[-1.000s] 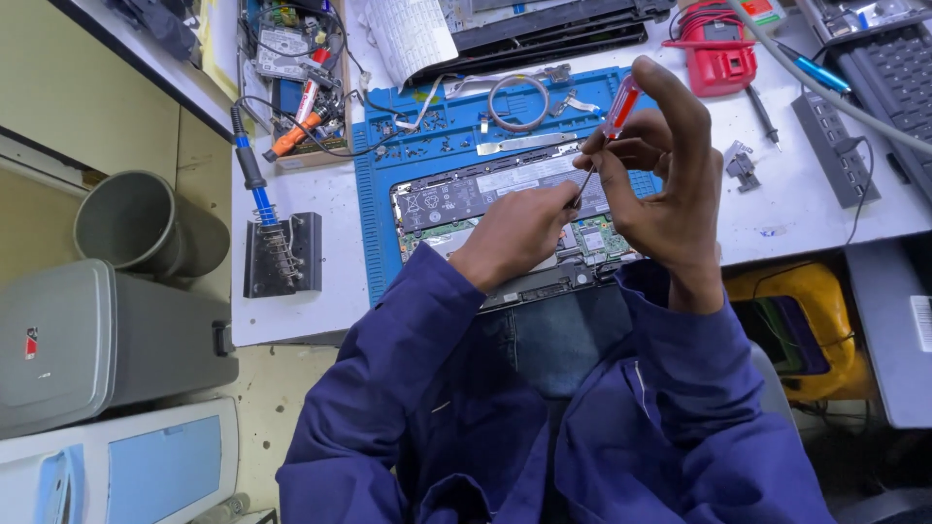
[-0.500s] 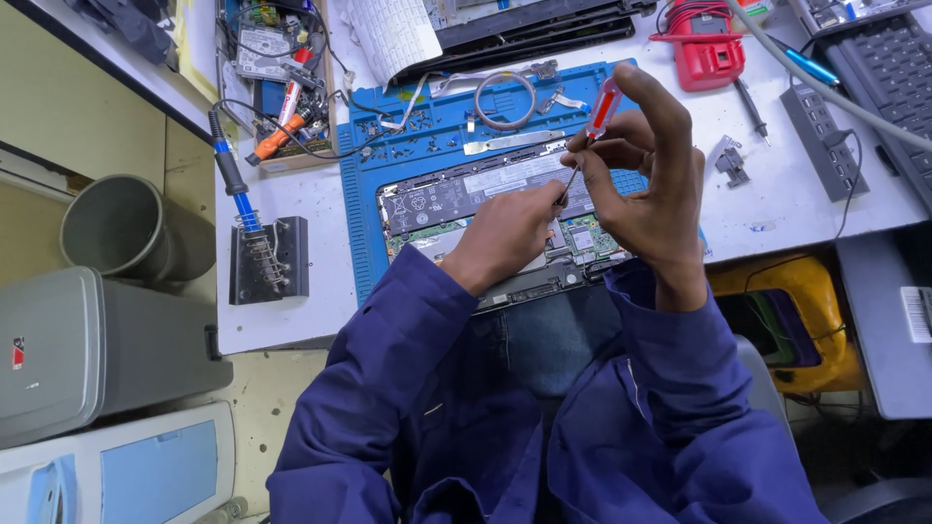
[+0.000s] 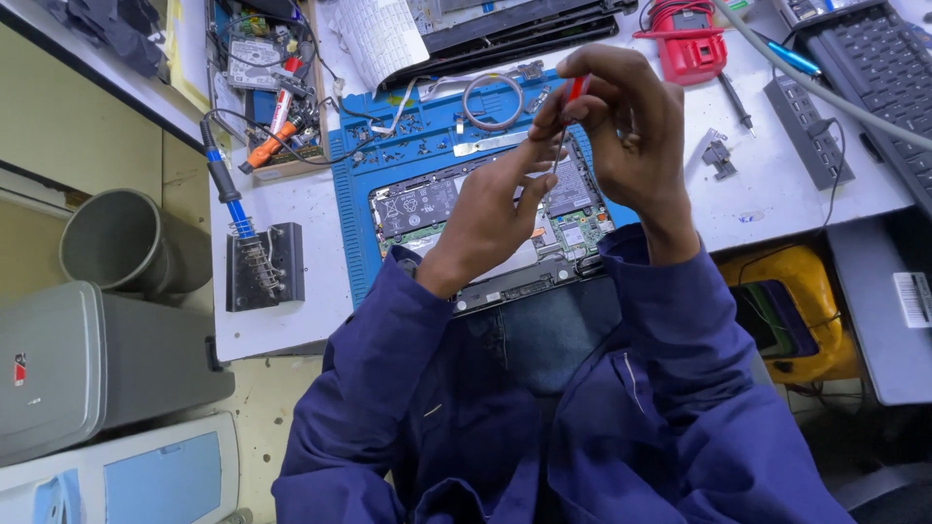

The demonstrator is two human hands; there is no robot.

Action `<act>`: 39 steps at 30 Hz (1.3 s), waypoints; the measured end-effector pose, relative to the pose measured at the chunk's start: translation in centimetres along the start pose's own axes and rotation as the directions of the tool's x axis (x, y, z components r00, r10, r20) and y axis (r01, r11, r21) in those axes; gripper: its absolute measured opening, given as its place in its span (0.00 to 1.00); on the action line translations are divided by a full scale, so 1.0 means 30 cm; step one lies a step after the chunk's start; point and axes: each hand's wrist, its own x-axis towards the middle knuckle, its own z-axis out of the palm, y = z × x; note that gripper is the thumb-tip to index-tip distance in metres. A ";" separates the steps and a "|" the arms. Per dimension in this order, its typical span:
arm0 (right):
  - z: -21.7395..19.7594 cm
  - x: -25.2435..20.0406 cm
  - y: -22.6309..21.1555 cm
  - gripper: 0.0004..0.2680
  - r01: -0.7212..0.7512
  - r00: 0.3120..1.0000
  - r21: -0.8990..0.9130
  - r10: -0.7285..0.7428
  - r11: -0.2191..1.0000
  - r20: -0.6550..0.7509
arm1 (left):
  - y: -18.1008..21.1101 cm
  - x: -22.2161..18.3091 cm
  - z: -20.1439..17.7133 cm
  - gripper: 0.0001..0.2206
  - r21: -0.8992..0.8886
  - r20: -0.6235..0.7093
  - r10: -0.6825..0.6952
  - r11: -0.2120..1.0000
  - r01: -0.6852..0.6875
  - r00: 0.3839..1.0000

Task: Assembling the internal components of a laptop, specifically installing and screwing down the frame over the motherboard.

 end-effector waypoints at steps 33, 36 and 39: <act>0.028 -0.134 -0.012 0.09 -0.206 0.960 0.062 0.214 0.977 -0.183 | -0.027 -0.001 0.077 0.16 0.026 -0.272 0.170 0.985 -0.169 0.947; 0.028 -0.132 -0.011 0.12 -0.228 0.948 0.064 0.237 0.971 -0.213 | -0.032 -0.001 0.078 0.10 0.039 -0.197 0.219 0.976 -0.215 0.956; 0.031 -0.139 -0.022 0.11 -0.218 0.957 0.042 0.222 0.975 -0.188 | -0.011 0.002 0.065 0.03 0.100 -0.271 0.217 0.975 -0.197 0.938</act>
